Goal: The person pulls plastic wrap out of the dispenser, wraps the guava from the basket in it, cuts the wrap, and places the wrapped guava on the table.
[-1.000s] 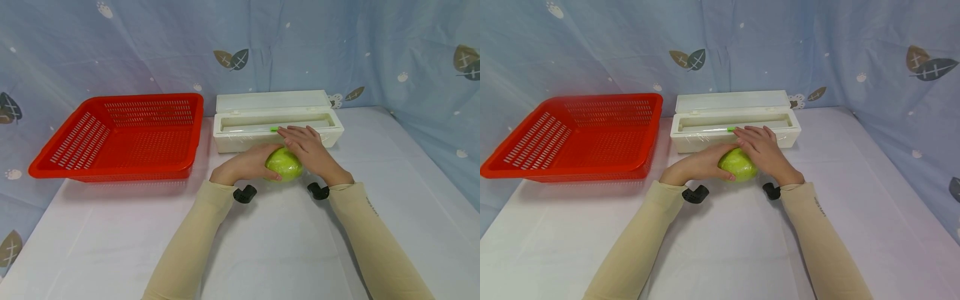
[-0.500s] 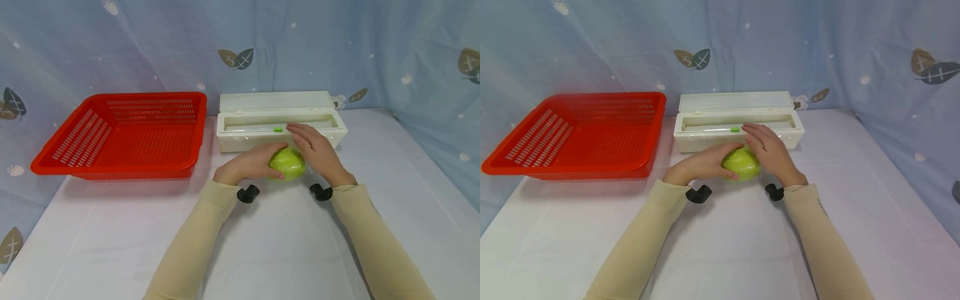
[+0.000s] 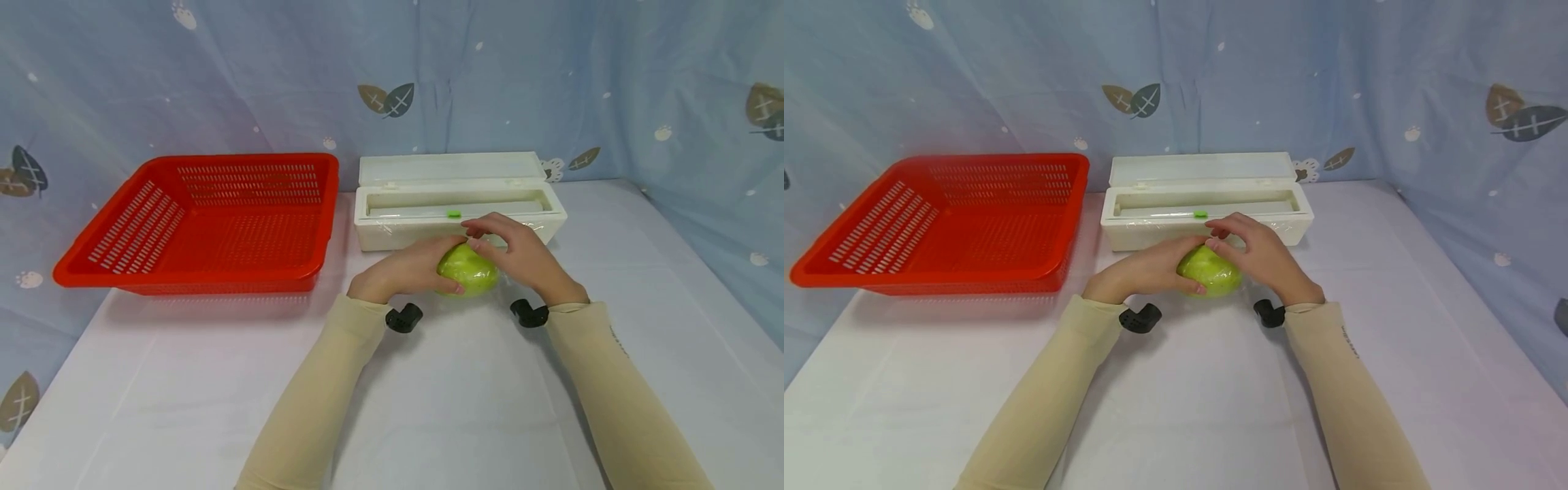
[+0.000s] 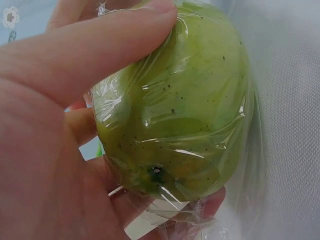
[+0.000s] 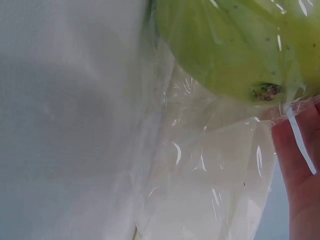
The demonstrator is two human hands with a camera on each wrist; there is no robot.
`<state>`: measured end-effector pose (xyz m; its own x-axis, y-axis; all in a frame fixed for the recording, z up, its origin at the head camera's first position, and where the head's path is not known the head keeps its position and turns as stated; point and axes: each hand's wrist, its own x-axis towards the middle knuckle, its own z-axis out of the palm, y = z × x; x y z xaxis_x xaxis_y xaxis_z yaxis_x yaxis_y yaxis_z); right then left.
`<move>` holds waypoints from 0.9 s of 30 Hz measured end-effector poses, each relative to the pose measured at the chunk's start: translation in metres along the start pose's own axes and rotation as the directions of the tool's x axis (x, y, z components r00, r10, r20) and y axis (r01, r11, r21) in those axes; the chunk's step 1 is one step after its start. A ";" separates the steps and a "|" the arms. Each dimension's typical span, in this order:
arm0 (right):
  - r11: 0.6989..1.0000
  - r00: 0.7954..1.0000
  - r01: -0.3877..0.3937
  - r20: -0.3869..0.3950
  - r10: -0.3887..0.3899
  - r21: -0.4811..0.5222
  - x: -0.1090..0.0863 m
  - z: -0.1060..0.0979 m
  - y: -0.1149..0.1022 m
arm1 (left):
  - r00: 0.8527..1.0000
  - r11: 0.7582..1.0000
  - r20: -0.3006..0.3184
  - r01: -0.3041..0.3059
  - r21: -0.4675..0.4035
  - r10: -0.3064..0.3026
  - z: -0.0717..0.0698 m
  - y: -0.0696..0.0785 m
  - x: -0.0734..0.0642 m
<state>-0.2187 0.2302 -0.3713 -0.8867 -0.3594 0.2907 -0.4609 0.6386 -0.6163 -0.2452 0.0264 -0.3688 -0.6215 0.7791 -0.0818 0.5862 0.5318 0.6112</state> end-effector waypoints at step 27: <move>0.996 0.986 -0.017 0.161 0.031 -0.092 0.000 -0.008 0.004 | 0.997 0.983 0.000 -0.078 -0.165 0.079 -0.001 -0.015 0.000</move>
<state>-0.2207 0.2381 -0.3678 -0.8834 -0.4443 0.1493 -0.4474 0.7043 -0.5512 -0.2546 0.0174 -0.3771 -0.5735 0.8186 -0.0332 0.5390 0.4075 0.7372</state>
